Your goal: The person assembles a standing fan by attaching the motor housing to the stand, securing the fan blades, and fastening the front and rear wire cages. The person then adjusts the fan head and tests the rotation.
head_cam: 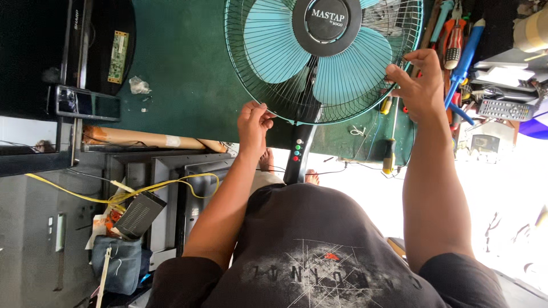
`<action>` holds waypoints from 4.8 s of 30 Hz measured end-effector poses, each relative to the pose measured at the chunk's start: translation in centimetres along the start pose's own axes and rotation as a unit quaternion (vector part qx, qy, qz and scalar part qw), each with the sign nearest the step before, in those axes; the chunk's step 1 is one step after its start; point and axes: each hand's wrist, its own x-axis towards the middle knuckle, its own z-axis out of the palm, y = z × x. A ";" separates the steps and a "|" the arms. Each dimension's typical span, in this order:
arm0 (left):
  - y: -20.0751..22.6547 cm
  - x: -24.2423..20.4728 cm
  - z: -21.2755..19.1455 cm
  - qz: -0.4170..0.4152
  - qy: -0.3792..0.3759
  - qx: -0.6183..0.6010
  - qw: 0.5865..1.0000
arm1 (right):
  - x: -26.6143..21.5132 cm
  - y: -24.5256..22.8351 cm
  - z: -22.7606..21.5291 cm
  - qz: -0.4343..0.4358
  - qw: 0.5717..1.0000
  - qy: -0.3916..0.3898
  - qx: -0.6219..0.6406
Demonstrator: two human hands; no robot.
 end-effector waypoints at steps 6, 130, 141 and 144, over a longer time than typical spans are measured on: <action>2.1 -0.4 0.5 0.015 0.014 0.090 0.996 | 0.3 0.4 -0.1 0.006 1.000 -0.002 0.018; 16.4 23.8 6.1 0.085 -0.023 0.374 0.923 | 7.6 -12.3 23.9 -0.311 0.822 -0.064 -0.473; 16.3 25.1 6.7 0.167 -0.053 0.441 0.880 | 7.6 -13.1 23.4 -0.286 0.824 -0.081 -0.482; 18.5 23.9 9.5 0.166 -0.061 0.461 0.869 | 7.6 -13.2 23.6 -0.283 0.827 -0.092 -0.476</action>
